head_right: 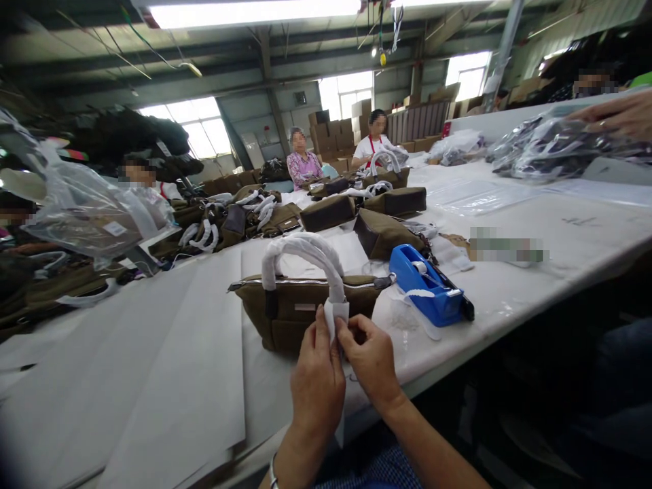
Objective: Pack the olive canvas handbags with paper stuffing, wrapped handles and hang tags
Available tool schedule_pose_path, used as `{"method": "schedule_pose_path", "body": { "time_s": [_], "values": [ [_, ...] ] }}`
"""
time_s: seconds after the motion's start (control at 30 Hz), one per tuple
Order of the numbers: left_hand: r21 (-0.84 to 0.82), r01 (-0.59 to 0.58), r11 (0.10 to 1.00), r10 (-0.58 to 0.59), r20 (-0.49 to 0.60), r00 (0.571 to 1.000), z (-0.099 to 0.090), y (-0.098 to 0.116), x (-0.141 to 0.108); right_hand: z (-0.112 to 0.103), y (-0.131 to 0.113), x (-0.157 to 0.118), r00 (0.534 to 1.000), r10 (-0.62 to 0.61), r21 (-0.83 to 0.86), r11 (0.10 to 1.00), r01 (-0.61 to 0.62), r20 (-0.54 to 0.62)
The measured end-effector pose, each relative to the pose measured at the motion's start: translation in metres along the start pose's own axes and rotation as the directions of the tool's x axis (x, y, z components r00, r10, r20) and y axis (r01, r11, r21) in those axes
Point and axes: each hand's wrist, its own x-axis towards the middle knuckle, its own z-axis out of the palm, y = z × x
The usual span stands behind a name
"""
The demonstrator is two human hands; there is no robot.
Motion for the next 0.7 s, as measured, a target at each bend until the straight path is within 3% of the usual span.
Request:
{"method": "schedule_pose_path", "body": {
  "time_s": [0.13, 0.37, 0.7],
  "values": [
    [0.05, -0.064, 0.997, 0.071, -0.138, 0.988, 0.006, 0.0, 0.0, 0.008, -0.001, -0.004, 0.999, -0.009, 0.039, 0.999, 0.011, -0.036],
    [0.038, -0.204, 0.978, 0.207, -0.237, 0.949, 0.016, -0.011, 0.0, 0.012, 0.002, -0.007, 0.992, -0.086, -0.048, 0.995, 0.082, -0.091],
    [0.081, -0.316, 0.945, 0.323, -0.098, 0.941, 0.008, -0.015, -0.003, -0.003, 0.007, 0.0, 0.988, -0.144, -0.076, 0.986, 0.147, 0.048]
  ]
}}
